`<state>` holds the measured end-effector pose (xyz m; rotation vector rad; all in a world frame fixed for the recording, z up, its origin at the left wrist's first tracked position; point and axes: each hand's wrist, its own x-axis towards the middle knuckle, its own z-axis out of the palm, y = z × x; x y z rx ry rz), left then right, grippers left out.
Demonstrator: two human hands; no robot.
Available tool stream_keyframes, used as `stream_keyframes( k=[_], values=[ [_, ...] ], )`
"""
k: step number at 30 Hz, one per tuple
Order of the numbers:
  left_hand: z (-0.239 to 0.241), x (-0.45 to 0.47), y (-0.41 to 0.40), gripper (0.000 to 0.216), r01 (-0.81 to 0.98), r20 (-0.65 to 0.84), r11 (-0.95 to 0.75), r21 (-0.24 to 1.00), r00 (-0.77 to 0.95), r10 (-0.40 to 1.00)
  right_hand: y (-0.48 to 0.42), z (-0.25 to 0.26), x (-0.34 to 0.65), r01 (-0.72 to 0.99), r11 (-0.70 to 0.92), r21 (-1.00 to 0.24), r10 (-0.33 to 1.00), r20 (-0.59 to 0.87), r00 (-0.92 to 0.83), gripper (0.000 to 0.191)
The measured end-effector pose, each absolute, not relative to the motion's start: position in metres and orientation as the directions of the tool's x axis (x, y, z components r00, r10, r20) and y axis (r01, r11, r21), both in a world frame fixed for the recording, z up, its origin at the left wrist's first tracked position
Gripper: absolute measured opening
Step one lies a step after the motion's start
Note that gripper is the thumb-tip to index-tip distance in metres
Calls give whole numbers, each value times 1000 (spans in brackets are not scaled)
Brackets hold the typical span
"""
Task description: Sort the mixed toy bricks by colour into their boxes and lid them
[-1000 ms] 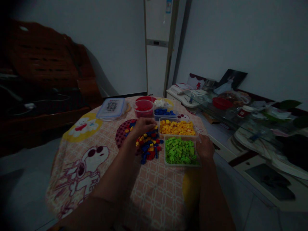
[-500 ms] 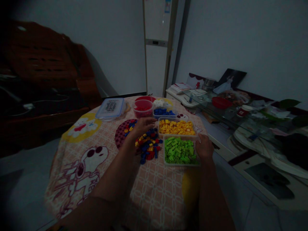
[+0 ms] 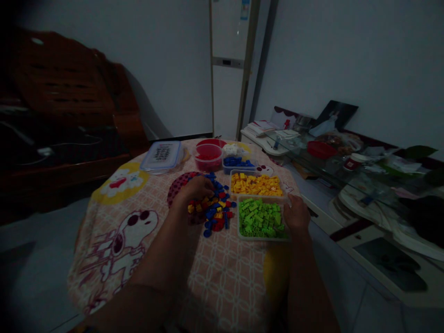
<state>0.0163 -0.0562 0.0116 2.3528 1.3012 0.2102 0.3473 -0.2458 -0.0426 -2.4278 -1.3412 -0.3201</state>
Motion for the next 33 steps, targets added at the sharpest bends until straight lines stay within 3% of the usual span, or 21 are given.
stream_keyframes(
  k=[5,17,27,33],
  values=[
    [11,23,-60,30,792,-108,-481,375,553,826,-246,-41,346,853,-481,-203,769,370,522,44],
    [17,26,-62,21,574,62,-468,672,586,808,-245,-40,344,843,-503,-191,770,345,537,43],
    [15,78,-87,27,432,290,-649,626,643,709,-247,-39,344,856,-482,-184,777,361,515,43],
    [18,71,-85,33,441,261,-602,666,618,742,-246,-39,343,855,-480,-195,767,380,517,41]
  ],
)
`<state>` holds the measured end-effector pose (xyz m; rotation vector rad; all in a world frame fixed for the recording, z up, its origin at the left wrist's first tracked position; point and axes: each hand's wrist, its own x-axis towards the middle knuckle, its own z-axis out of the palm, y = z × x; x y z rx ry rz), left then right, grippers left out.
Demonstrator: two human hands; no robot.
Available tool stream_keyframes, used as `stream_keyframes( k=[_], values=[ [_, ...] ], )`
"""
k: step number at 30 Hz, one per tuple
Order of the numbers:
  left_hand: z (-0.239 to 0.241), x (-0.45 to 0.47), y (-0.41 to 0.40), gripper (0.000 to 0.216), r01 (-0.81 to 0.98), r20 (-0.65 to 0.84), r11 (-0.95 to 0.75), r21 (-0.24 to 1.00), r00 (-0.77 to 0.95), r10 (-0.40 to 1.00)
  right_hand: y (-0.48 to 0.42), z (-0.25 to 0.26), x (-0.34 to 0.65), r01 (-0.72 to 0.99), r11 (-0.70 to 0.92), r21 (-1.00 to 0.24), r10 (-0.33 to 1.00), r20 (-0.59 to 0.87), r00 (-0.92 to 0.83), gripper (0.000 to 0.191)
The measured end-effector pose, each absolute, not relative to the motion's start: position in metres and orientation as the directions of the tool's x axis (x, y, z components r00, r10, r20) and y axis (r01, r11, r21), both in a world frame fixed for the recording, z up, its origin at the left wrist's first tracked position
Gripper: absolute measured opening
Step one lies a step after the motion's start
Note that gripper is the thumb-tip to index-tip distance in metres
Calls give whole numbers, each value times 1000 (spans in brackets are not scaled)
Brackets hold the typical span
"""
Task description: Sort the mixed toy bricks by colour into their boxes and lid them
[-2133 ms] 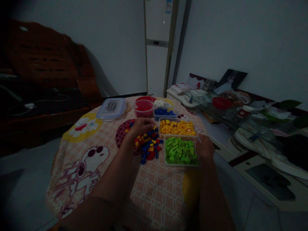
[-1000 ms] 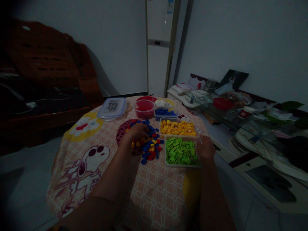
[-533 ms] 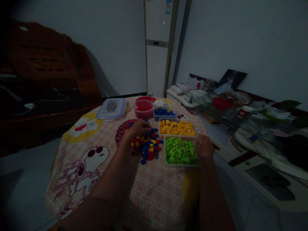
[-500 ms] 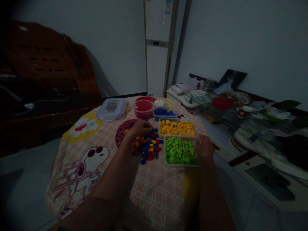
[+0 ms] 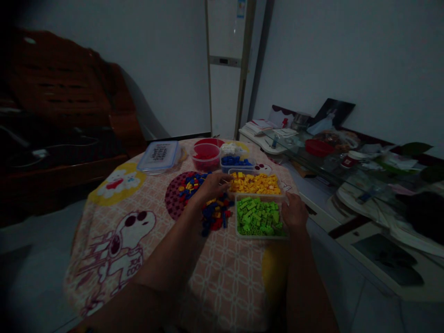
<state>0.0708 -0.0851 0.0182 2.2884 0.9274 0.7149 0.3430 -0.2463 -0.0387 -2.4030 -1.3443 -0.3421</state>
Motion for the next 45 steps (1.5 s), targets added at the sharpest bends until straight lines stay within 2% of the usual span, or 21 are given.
stream_keyframes(
  k=[3,8,10,19,24,34,36,40,45],
  values=[
    [23,53,-75,29,507,218,-612,607,634,742,-246,-37,341,848,-489,-206,760,377,530,42],
    [22,30,-66,18,663,-53,-542,517,657,752,-246,-38,341,851,-479,-216,763,377,526,44],
    [18,29,-65,15,703,-105,-522,483,638,763,-246,-39,342,853,-471,-223,760,389,521,44],
    [12,37,-64,26,712,-100,-508,485,623,776,-246,-37,342,839,-502,-210,770,333,544,44],
    [15,38,-69,16,758,-159,-492,428,599,785,-246,-39,344,848,-487,-209,766,366,529,43],
    [21,49,-81,15,811,-172,-496,310,561,810,-245,-45,347,862,-455,-222,760,407,506,44],
    [21,47,-80,13,798,-177,-506,328,578,797,-245,-45,347,862,-455,-222,759,409,506,45],
    [19,42,-74,12,738,-139,-503,451,615,776,-246,-43,345,857,-468,-217,757,402,516,44],
    [17,45,-69,15,596,64,-508,623,608,792,-247,-40,343,850,-485,-208,764,373,527,44]
  ],
)
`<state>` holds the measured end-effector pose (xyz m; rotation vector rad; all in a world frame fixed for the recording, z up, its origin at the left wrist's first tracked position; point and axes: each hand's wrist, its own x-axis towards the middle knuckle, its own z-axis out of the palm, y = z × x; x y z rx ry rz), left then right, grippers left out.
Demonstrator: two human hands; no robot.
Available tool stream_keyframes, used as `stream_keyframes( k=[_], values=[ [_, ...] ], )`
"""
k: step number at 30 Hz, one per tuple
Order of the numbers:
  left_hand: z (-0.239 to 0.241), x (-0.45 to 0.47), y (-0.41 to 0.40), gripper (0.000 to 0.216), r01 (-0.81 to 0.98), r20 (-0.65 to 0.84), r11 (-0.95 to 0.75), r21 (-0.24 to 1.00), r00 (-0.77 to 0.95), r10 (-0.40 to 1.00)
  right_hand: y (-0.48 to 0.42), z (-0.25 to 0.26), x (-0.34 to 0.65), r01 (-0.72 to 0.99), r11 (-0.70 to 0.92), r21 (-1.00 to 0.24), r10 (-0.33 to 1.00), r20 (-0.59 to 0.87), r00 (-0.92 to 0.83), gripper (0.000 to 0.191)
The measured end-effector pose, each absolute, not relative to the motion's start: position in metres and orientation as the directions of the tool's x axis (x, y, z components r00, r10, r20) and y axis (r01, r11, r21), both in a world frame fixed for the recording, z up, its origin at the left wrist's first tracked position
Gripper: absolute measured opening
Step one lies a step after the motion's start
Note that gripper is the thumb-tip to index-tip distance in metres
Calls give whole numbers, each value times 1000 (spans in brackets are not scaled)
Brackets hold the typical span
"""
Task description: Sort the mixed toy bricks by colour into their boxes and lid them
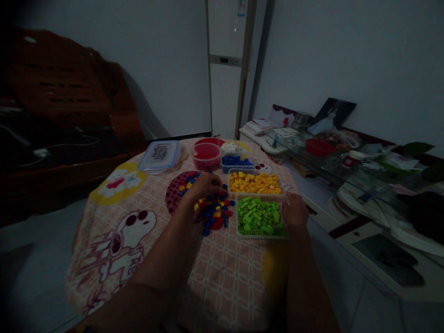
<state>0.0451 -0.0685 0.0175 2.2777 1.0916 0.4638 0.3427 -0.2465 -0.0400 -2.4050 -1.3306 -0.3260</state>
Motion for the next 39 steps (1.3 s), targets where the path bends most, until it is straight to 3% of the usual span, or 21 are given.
stream_keyframes(
  k=[5,10,18,25,29,33,39],
  values=[
    [13,67,-76,23,466,199,-493,735,547,813,-246,-42,345,857,-473,-205,766,384,515,43],
    [11,76,-81,41,389,237,-506,769,562,793,-246,-43,346,858,-470,-205,763,395,512,42],
    [21,16,-56,26,644,156,-493,585,507,848,-246,-41,343,853,-474,-216,760,388,521,43],
    [8,-20,-42,16,780,101,-298,550,292,951,-246,-40,344,842,-499,-204,765,352,539,44],
    [3,-30,-38,22,834,104,-199,514,170,980,-246,-39,343,848,-495,-188,772,353,529,44],
    [5,-27,-39,23,863,-5,-212,459,241,971,-246,-38,342,843,-503,-189,770,345,537,44],
    [6,-13,-43,21,827,-46,-325,460,388,921,-246,-36,342,843,-500,-200,769,346,538,43]
  ],
)
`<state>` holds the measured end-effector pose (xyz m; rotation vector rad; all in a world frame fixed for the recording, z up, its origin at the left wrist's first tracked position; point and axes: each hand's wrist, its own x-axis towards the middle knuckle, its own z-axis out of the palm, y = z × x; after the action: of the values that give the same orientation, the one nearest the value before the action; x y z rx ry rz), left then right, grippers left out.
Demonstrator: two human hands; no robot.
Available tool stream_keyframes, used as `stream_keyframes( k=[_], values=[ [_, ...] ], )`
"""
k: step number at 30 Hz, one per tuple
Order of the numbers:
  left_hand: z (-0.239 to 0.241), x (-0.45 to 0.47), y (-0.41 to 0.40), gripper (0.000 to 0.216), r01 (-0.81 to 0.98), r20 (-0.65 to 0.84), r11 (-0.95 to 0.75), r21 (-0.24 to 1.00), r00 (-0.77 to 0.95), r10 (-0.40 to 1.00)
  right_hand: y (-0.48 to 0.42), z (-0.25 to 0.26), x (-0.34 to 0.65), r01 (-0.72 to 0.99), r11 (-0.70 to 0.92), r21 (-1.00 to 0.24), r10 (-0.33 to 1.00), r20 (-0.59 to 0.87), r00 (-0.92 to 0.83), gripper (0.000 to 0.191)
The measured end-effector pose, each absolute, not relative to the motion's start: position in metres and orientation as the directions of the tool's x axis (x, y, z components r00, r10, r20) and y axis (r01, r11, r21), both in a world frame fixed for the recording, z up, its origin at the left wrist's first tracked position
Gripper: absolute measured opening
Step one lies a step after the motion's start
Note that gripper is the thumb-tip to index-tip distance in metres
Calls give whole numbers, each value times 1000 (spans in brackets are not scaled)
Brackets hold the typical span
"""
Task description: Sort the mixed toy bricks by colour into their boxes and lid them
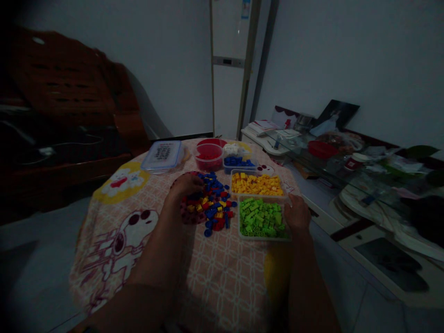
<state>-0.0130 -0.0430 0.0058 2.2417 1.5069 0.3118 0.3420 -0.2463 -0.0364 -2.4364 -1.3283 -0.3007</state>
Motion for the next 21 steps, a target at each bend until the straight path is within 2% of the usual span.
stream_keyframes(
  k=[3,5,9,12,16,21],
  values=[
    [5,-9,-44,22,758,-72,-395,519,499,863,-246,-36,341,832,-515,-204,763,333,554,43],
    [6,-7,-45,23,740,-58,-380,555,490,870,-246,-35,341,831,-519,-200,766,323,557,44],
    [6,-2,-44,32,780,138,-330,533,304,943,-246,-35,340,833,-521,-185,770,320,552,44],
    [3,2,-42,38,787,218,-393,475,328,919,-247,-35,340,832,-525,-179,767,324,554,44],
    [-1,5,-41,38,769,138,-483,419,471,871,-247,-35,340,835,-517,-189,775,310,550,45],
    [0,5,-45,32,697,51,-523,491,576,816,-246,-37,343,847,-495,-195,777,337,532,45]
  ],
)
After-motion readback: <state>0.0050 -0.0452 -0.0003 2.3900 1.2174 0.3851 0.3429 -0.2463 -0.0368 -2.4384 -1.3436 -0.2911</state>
